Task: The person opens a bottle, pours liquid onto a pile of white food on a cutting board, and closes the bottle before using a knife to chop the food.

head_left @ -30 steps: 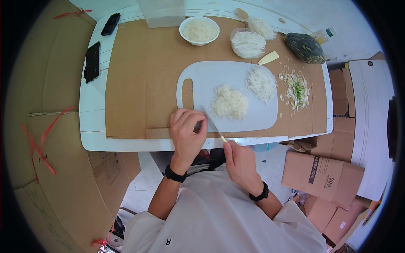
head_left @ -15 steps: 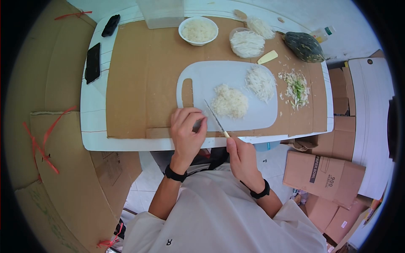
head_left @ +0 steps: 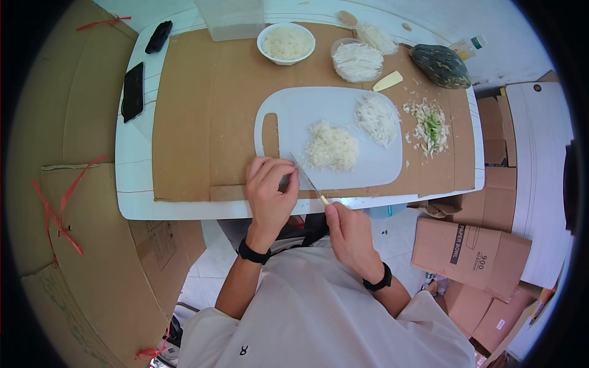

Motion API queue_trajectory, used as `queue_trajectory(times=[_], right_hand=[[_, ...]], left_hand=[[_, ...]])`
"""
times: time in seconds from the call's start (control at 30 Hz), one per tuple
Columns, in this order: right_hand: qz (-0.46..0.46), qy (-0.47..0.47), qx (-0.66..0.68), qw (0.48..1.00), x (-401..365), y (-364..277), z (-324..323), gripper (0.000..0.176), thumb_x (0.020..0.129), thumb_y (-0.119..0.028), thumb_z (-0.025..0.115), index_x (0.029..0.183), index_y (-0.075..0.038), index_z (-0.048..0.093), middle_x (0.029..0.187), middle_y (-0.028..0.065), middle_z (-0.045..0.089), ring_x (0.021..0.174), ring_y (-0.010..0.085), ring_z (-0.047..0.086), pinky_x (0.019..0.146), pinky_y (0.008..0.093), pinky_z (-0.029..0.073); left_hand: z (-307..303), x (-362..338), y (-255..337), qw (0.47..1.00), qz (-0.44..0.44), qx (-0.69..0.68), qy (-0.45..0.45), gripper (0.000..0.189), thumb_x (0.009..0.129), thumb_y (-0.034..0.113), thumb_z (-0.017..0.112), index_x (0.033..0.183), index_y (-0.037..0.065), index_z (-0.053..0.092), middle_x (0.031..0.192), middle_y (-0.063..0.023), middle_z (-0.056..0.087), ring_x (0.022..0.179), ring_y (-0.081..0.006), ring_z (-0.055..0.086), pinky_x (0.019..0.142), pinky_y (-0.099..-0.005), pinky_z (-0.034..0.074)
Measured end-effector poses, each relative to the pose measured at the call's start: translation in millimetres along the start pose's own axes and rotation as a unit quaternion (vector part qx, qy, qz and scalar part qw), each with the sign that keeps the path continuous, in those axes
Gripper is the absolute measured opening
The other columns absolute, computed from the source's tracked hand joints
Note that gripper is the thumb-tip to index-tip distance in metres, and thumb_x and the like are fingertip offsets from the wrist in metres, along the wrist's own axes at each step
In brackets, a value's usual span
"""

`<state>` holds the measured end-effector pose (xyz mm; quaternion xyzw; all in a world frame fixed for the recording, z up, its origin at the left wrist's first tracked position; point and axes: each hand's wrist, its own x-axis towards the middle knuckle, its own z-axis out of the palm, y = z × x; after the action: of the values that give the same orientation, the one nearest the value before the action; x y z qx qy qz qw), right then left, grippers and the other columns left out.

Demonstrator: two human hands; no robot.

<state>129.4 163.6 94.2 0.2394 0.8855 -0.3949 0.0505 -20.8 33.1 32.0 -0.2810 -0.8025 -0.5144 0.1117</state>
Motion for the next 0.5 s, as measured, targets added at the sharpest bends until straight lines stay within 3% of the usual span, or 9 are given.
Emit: queue_trajectory(times=[0.17,0.5], right_hand=[[-0.003,0.002,-0.074,0.997,-0.6,1.2,6.9,0.044,0.121,-0.033,0.049,0.092,-0.005,0.068,0.069,0.025,0.069,0.066,0.0521,0.069,0.062,0.0641,0.051],[-0.003,0.018,-0.087,0.996,8.5,-2.1,11.2,0.044,0.121,-0.033,0.05,0.092,-0.006,0.069,0.071,0.0244,0.071,0.068,0.0517,0.07,0.064,0.0629,0.054]], left_hand=[[0.1,0.6,-0.9,1.0,0.002,0.0,-0.002,0.017,0.08,-0.009,0.084,0.089,0.003,0.077,0.096,-0.0085,0.081,0.094,-0.0303,0.072,0.085,-0.0403,0.057],[0.1,0.7,-0.5,1.0,0.003,0.005,-0.004,0.016,0.081,-0.009,0.084,0.089,0.003,0.077,0.095,-0.0082,0.081,0.094,-0.0307,0.072,0.087,-0.0407,0.056]])
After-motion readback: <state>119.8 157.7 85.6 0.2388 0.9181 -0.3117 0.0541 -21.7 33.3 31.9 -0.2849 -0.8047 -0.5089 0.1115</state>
